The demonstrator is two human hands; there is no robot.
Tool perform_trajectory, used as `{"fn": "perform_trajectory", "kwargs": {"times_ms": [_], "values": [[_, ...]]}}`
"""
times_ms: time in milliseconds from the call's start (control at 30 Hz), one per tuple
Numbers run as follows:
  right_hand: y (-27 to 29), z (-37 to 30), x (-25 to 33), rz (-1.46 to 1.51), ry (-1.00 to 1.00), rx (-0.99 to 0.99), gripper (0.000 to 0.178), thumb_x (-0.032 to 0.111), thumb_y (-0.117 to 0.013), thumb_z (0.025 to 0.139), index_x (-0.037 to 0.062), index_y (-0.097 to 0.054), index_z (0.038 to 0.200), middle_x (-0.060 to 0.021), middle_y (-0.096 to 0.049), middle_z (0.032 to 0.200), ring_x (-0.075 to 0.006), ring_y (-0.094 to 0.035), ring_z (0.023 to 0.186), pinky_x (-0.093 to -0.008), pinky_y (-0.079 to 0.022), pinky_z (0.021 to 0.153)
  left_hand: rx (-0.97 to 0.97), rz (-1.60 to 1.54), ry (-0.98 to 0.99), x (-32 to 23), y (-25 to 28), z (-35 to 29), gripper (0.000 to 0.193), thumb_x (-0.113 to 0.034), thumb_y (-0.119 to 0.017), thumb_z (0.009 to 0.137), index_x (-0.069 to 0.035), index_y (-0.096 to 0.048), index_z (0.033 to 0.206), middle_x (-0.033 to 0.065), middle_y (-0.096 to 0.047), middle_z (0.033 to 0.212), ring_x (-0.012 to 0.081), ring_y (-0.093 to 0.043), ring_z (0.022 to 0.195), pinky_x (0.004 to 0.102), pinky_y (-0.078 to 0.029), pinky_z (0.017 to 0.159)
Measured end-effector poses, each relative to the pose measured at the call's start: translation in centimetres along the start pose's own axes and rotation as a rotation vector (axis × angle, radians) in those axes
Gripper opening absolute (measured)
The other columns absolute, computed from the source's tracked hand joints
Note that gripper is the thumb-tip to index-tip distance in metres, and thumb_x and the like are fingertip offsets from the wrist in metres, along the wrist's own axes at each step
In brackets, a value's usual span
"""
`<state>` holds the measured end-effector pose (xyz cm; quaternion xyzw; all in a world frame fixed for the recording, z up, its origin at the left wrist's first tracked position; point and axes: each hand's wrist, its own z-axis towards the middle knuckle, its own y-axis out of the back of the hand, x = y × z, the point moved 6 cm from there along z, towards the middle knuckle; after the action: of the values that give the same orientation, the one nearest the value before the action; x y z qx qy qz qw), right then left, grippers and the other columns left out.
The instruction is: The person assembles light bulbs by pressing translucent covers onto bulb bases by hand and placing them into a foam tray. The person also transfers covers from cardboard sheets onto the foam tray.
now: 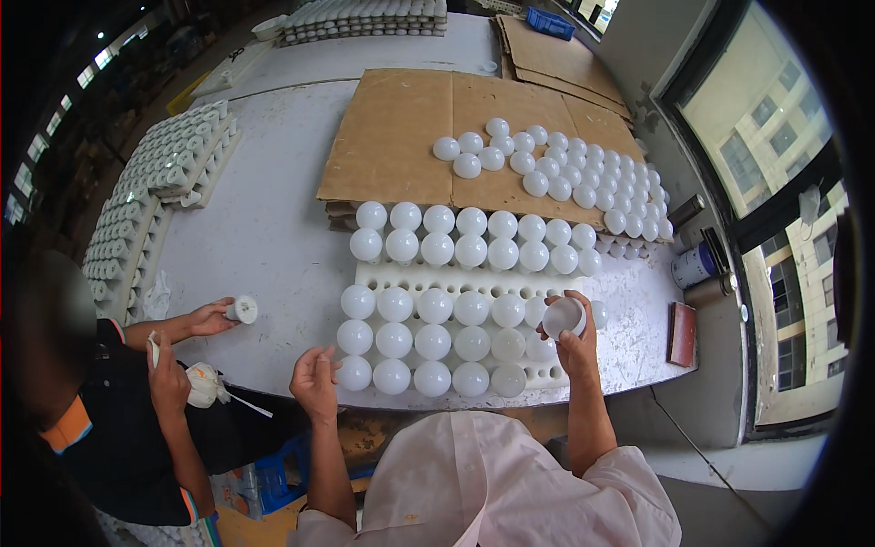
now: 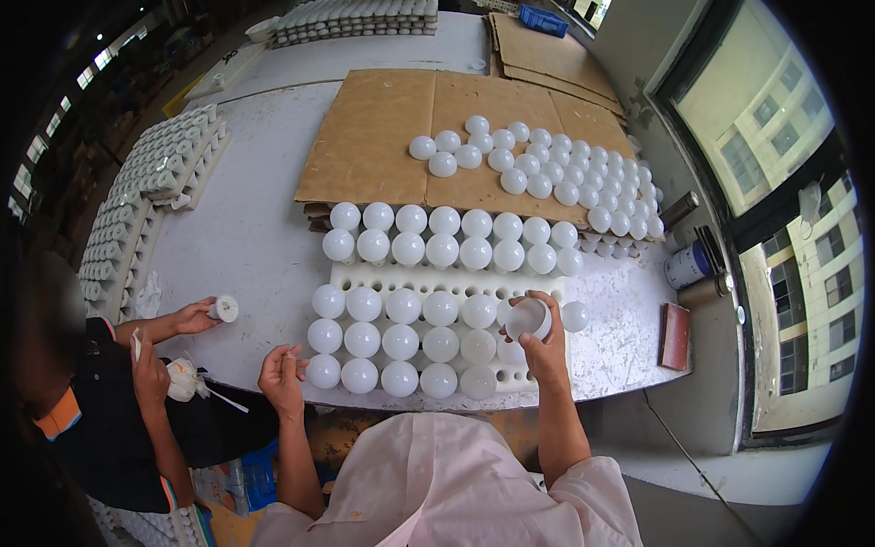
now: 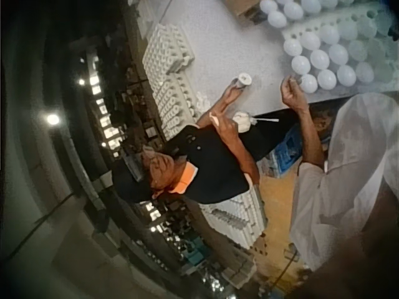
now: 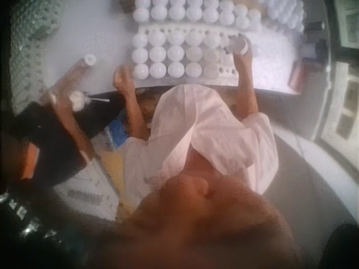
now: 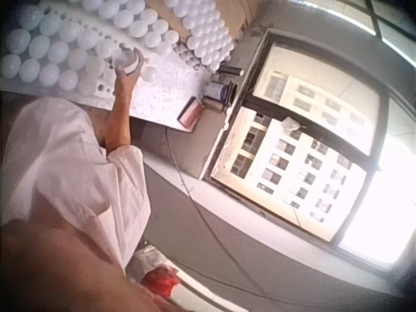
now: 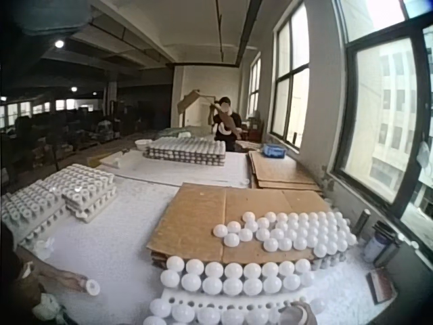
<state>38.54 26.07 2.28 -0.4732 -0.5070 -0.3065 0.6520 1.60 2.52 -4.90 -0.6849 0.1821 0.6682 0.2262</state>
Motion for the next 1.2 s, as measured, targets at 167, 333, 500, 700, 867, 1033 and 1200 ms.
{"fn": "perform_trajectory", "kwargs": {"times_ms": [167, 333, 500, 700, 867, 1033, 1200], "values": [[-0.7, -0.4, 0.0, -0.049, 0.046, -0.082, 0.092, 0.038, -0.081, 0.067, 0.0031, -0.032, 0.136, -0.0162, -0.055, 0.115, -0.0244, -0.064, 0.079, -0.0314, -0.052, 0.064, -0.276, 0.126, -0.146, 2.7, 4.1, 3.9, 0.022, -0.002, -0.048, 0.093, 0.004, -0.054, 0.113, 0.0170, -0.065, 0.112, 0.0181, -0.067, 0.089, 0.0209, -0.046, 0.059], [-0.7, -1.4, 0.2, -0.068, 0.059, -0.111, 0.098, 0.041, -0.082, 0.065, 0.0026, -0.030, 0.139, -0.0157, -0.054, 0.116, -0.0222, -0.064, 0.079, -0.0308, -0.051, 0.064, -0.188, 0.604, -0.225, 6.5, 6.3, 10.0, 0.045, 0.006, -0.050, 0.084, 0.000, -0.046, 0.129, 0.0216, -0.053, 0.131, 0.0319, -0.056, 0.116, 0.0351, -0.047, 0.090], [0.2, -3.2, 0.2, -0.095, -0.009, -0.149, 0.095, 0.030, -0.083, 0.063, 0.0042, -0.032, 0.139, -0.0160, -0.054, 0.120, -0.0246, -0.065, 0.087, -0.0336, -0.054, 0.071, 0.590, 1.174, -0.150, 9.9, -0.2, 11.8, 0.068, 0.008, -0.058, 0.075, -0.005, -0.037, 0.138, 0.0207, -0.027, 0.150, 0.0344, -0.021, 0.141, 0.0418, -0.022, 0.115], [1.0, -5.1, 1.3, -0.209, 0.021, -0.117, 0.092, 0.021, -0.085, 0.061, 0.0065, -0.033, 0.136, -0.0141, -0.054, 0.119, -0.0236, -0.062, 0.097, -0.0356, -0.053, 0.083, 0.693, 1.136, -0.202, 13.7, -1.5, 14.7, 0.083, -0.001, -0.075, 0.065, 0.005, -0.035, 0.137, 0.0228, -0.051, 0.132, 0.0342, -0.051, 0.121, 0.0364, -0.041, 0.103], [3.0, -6.4, 1.8, -0.191, -0.029, -0.143, 0.087, 0.015, -0.082, 0.062, 0.0076, -0.034, 0.135, -0.0133, -0.053, 0.120, -0.0233, -0.056, 0.109, -0.0374, -0.046, 0.094, 0.229, 0.948, 0.174, 9.9, 1.7, 14.6, 0.069, -0.010, -0.072, 0.074, 0.006, -0.042, 0.134, 0.0220, -0.058, 0.122, 0.0309, -0.057, 0.110, 0.0355, -0.047, 0.089], [4.1, -5.6, 0.8, -0.177, -0.027, -0.073, 0.087, 0.012, -0.080, 0.062, 0.0102, -0.035, 0.136, -0.0110, -0.052, 0.124, -0.0232, -0.048, 0.120, -0.0378, -0.040, 0.101, 0.019, 0.041, 0.078, 4.5, 4.0, 10.3, 0.049, -0.003, -0.062, 0.078, 0.007, -0.049, 0.125, 0.0183, -0.063, 0.115, 0.0151, -0.059, 0.077, 0.0259, -0.046, 0.067], [2.9, -4.1, -0.5, -0.170, -0.123, 0.058, 0.079, 0.011, -0.077, 0.064, 0.0112, -0.037, 0.133, -0.0079, -0.056, 0.119, -0.0209, -0.051, 0.114, -0.0378, -0.042, 0.099, 0.246, -0.126, 0.021, -4.0, -3.5, 1.6, 0.048, 0.003, -0.055, 0.077, 0.012, -0.047, 0.123, 0.0213, -0.056, 0.126, 0.0131, -0.058, 0.070, 0.0236, -0.041, 0.047]]}}
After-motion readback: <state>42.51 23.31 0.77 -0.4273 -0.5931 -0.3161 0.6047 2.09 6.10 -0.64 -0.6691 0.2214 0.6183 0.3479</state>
